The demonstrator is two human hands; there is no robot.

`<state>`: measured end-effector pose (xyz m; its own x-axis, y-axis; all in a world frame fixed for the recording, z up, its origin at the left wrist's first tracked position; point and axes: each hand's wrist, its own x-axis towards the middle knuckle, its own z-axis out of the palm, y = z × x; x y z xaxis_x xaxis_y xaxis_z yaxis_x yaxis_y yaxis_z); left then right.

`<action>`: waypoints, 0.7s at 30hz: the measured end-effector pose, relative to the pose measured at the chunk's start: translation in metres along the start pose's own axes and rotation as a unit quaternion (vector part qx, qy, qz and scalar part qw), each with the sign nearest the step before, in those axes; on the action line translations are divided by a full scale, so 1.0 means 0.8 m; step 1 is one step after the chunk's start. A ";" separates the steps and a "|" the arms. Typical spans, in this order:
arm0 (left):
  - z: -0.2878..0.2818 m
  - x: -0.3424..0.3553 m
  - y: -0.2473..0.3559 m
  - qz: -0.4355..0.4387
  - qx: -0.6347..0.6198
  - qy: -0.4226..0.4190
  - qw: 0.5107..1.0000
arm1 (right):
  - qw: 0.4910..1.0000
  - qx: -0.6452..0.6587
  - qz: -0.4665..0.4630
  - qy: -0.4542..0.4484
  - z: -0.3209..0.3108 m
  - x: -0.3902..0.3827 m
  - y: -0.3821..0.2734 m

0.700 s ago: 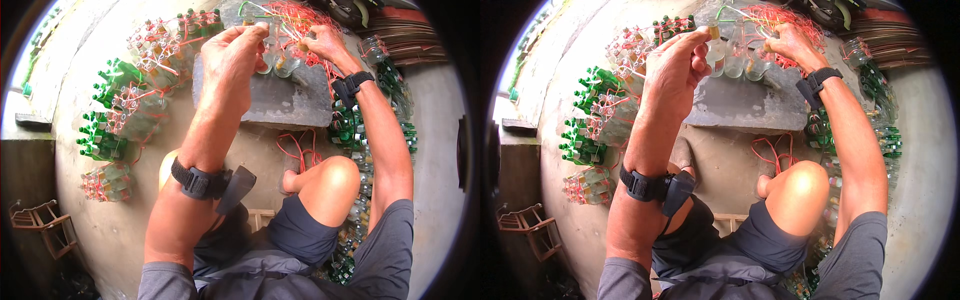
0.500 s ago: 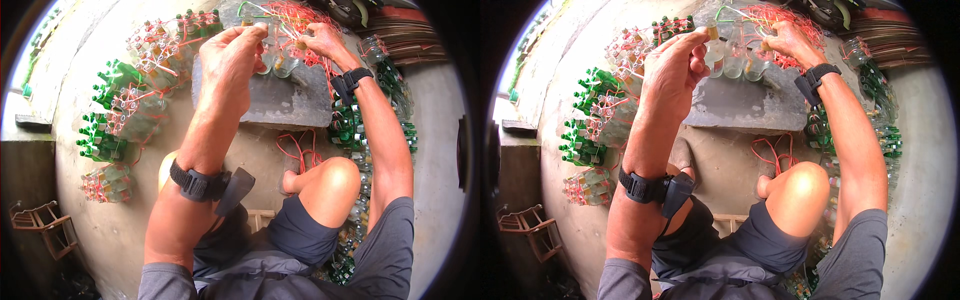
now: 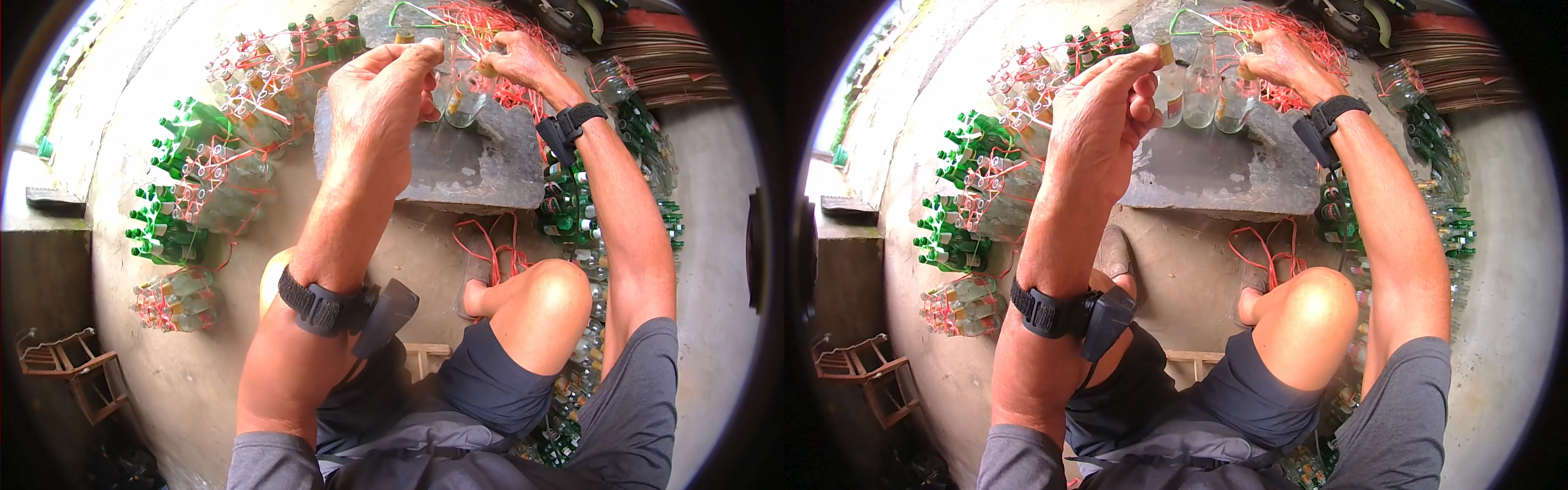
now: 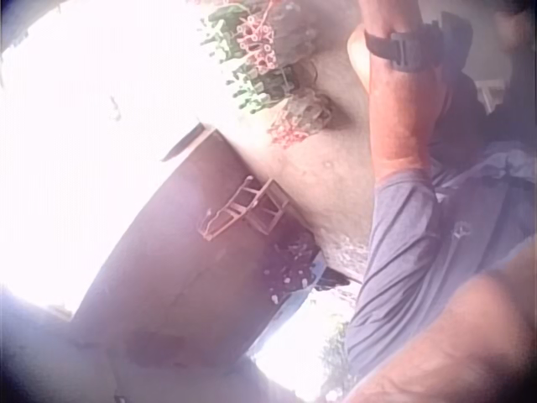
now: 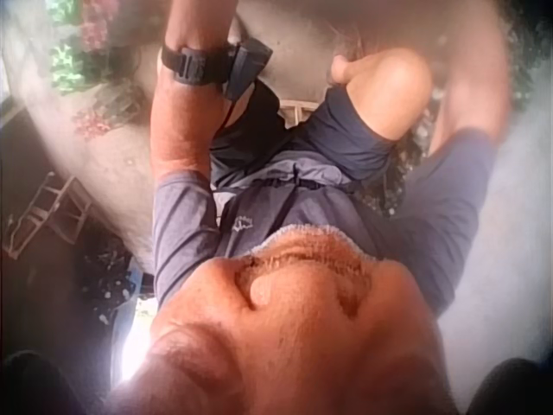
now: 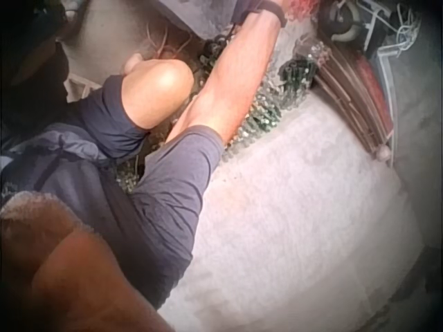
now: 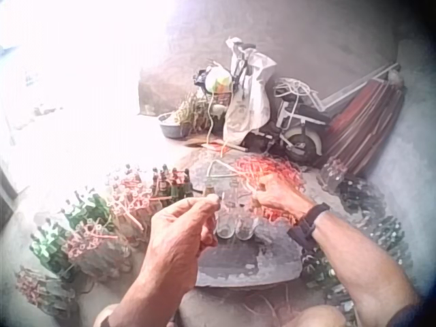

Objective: The recorder organizes numerous glass bottles on the floor and prepares red plastic twine for tying.

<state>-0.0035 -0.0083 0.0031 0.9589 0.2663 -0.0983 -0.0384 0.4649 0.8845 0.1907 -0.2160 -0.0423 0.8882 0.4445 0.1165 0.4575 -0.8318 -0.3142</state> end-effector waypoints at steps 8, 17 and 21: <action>-0.001 -0.001 0.002 0.003 0.005 -0.002 1.000 | 0.999 0.011 0.041 -0.027 0.006 0.008 0.005; -0.002 -0.003 0.006 -0.015 0.009 0.000 1.000 | 0.994 0.085 0.066 -0.030 0.008 0.012 0.007; -0.002 -0.002 0.006 -0.016 0.004 0.002 1.000 | 0.988 0.131 0.067 -0.051 0.004 0.007 0.003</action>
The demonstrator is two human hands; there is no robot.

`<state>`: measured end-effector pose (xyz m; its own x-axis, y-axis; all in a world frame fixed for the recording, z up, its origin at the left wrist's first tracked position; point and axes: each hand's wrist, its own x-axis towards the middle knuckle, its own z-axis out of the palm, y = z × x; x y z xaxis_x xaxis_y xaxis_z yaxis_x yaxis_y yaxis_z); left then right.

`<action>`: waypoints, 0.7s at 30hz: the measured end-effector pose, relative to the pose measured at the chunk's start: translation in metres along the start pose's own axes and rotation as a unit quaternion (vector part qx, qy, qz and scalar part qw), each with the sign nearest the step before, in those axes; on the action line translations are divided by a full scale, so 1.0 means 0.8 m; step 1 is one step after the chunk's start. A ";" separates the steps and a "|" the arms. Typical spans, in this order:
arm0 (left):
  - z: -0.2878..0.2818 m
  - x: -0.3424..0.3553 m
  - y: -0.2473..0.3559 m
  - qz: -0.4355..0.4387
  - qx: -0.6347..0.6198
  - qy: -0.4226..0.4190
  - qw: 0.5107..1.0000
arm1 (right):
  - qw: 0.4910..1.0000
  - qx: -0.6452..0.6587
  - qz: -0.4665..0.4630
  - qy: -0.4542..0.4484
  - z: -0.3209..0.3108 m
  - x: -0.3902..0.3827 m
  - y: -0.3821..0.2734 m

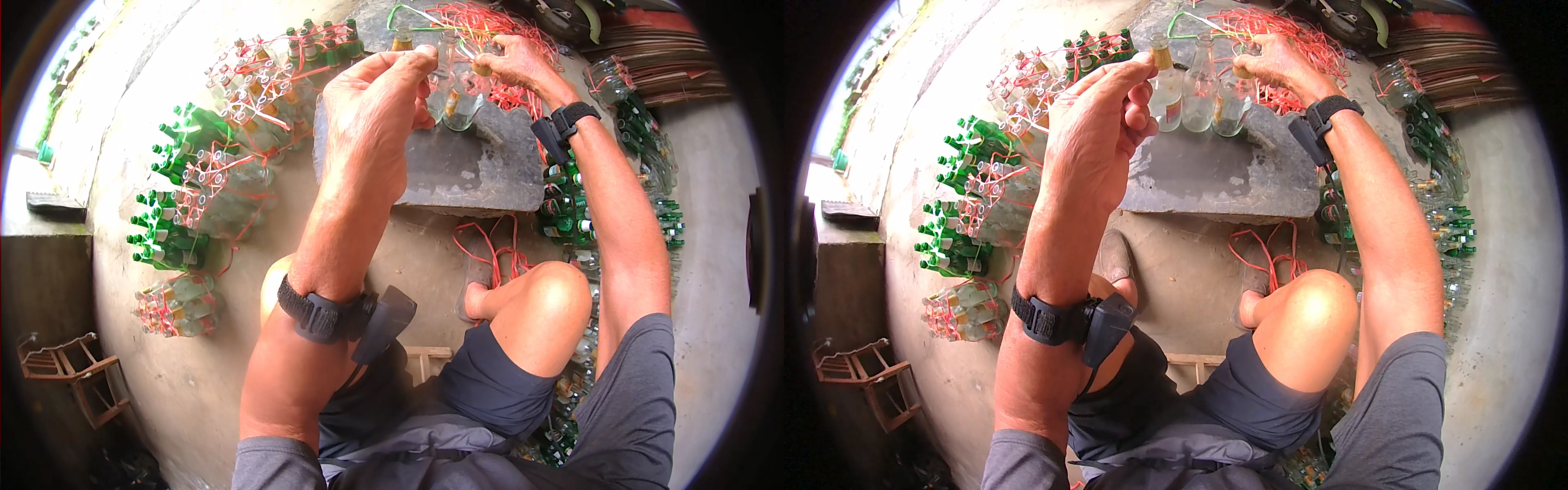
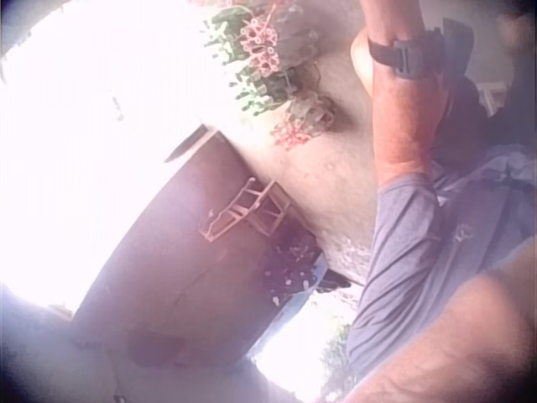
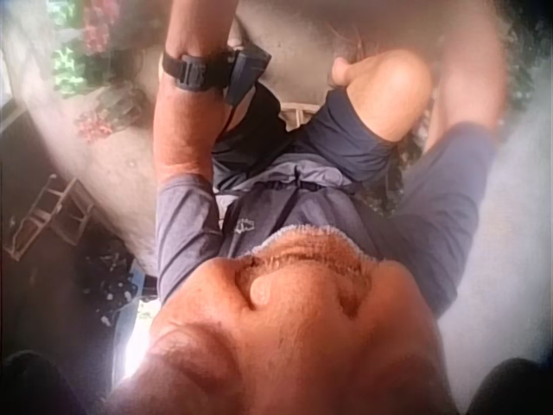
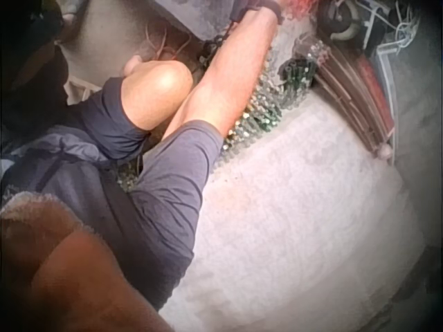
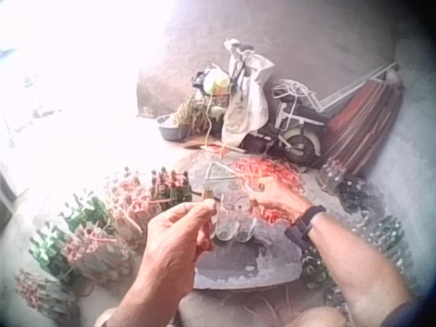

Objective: The recorder organizes numerous glass bottles on the floor and prepares red plastic twine for tying.

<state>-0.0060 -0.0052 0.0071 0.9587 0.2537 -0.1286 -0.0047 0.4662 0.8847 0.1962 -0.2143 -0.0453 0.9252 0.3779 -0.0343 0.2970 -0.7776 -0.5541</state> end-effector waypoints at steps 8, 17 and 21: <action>0.000 0.005 -0.001 0.003 0.000 0.000 1.000 | 0.999 0.025 0.007 0.028 0.012 0.004 0.014; 0.003 0.006 0.000 -0.014 0.010 0.000 1.000 | 0.999 0.045 0.000 0.013 0.019 0.002 0.027; 0.001 0.009 0.001 -0.009 0.016 0.000 1.000 | 0.998 0.040 -0.030 0.039 0.024 -0.009 0.032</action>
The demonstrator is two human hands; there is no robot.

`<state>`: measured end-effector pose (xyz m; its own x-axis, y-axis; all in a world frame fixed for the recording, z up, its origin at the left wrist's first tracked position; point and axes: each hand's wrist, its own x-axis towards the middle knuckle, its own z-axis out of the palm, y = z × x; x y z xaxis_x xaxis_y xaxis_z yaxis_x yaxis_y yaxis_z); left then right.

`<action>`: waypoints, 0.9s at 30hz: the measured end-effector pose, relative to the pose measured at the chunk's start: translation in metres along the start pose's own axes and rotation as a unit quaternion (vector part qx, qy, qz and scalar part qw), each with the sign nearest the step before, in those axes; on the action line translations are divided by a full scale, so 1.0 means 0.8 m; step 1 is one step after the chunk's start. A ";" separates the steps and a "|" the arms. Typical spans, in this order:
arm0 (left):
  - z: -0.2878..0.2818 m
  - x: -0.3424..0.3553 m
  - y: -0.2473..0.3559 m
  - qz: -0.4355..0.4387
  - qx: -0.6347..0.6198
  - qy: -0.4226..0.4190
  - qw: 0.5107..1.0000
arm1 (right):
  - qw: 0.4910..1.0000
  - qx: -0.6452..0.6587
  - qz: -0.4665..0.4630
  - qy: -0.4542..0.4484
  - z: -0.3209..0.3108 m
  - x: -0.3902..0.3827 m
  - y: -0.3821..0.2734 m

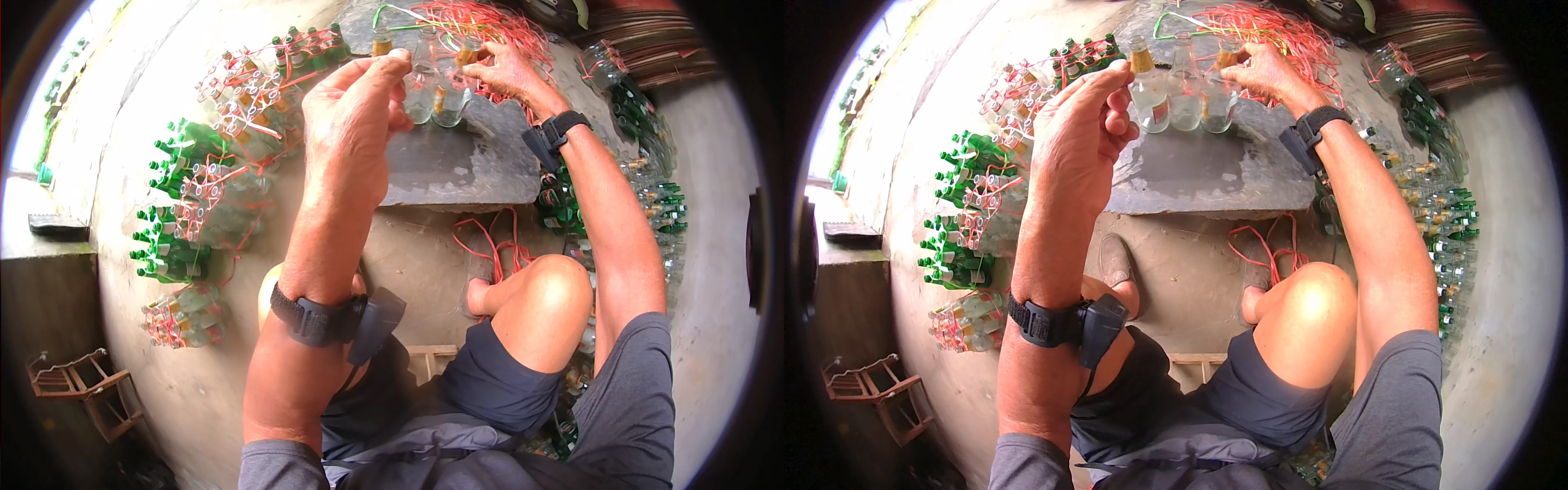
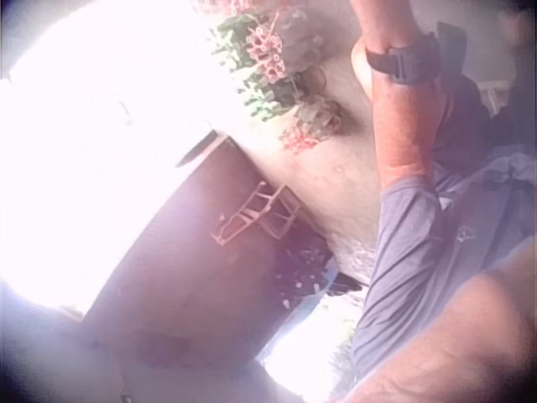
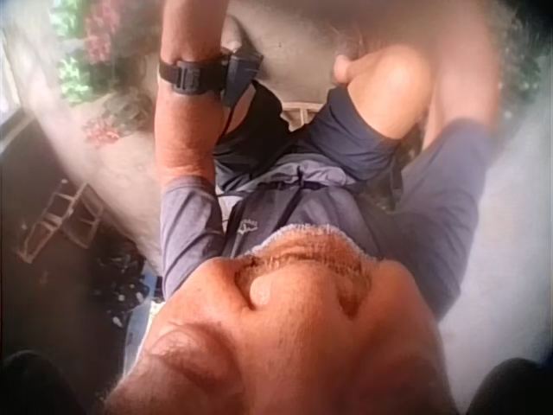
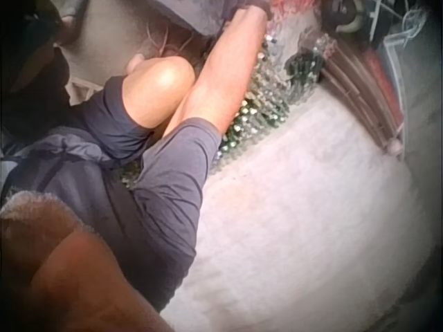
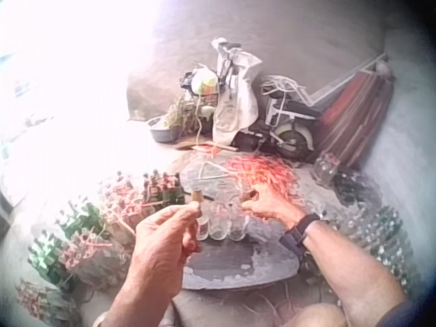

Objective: The recorder organizes numerous glass bottles on the floor and prepares red plastic twine for tying.

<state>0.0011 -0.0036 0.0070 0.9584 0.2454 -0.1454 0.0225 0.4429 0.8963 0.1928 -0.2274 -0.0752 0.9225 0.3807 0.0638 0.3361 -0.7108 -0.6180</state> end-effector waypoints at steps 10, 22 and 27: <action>-0.013 0.024 -0.015 -0.063 -0.080 -0.067 0.993 | 0.985 0.051 0.155 -0.060 -0.040 -0.133 0.065; -0.054 0.041 -0.013 -0.082 -0.015 -0.102 0.991 | 0.920 0.185 0.344 -0.041 0.015 -0.493 0.212; -0.065 0.053 -0.022 -0.076 -0.011 -0.095 0.993 | 0.964 -0.002 0.253 -0.075 0.078 -0.670 0.244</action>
<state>0.0267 0.0437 -0.0364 0.9810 0.0081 -0.1940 0.1661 0.4822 0.8601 -0.2480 -0.5332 -0.2791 0.9306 0.0655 -0.3601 -0.1495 -0.8301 -0.5373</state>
